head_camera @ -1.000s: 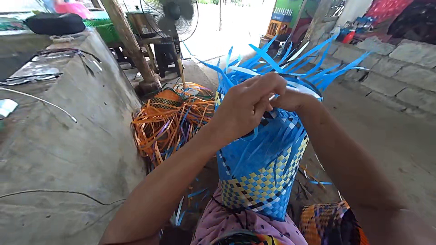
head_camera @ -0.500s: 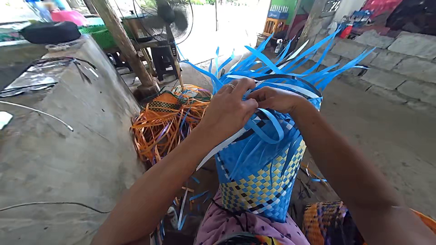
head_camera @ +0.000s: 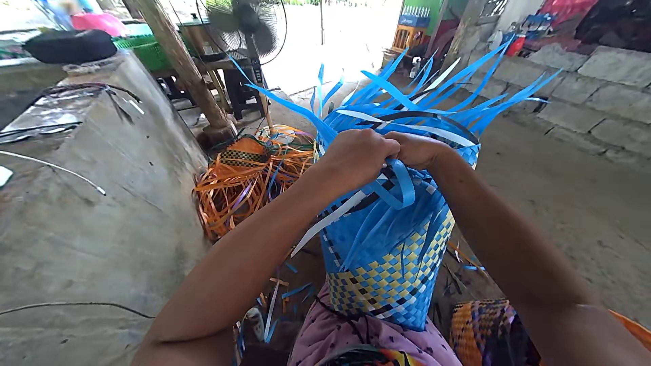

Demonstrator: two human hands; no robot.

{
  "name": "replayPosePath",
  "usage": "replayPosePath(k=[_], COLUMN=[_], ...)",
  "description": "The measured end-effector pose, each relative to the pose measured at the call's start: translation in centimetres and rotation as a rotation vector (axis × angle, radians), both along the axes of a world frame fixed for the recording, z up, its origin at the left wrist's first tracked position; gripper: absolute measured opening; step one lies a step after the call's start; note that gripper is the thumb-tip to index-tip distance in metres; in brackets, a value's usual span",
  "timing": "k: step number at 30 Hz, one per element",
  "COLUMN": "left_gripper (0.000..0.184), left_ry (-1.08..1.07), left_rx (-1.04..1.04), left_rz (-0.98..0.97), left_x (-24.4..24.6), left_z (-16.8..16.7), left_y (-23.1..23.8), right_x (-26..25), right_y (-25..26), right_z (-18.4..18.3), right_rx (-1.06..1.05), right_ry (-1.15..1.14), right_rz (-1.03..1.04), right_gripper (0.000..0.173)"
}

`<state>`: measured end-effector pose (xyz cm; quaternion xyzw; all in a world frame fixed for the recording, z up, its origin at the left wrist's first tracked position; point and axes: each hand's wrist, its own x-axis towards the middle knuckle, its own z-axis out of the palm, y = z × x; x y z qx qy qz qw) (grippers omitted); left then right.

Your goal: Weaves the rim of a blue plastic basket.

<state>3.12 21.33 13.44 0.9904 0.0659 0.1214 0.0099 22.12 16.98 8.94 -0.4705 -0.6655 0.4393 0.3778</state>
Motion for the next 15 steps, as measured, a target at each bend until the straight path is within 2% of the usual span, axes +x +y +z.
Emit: replayPosePath(k=[7, 11, 15], left_gripper=[0.015, 0.014, 0.012], left_ry=[0.171, 0.001, 0.046], left_rx=[-0.019, -0.029, -0.035], left_rz=[0.030, 0.010, 0.065], left_x=[0.1, 0.1, -0.5], left_z=[0.2, -0.7, -1.2], left_y=[-0.2, 0.0, 0.1], right_x=[0.3, -0.2, -0.4], right_y=[0.1, 0.3, 0.2], right_z=[-0.2, -0.5, -0.2], right_rx=[-0.051, 0.010, -0.054], right_ry=[0.031, 0.040, 0.003], right_rz=[0.003, 0.028, -0.009], right_gripper=[0.023, 0.024, 0.018])
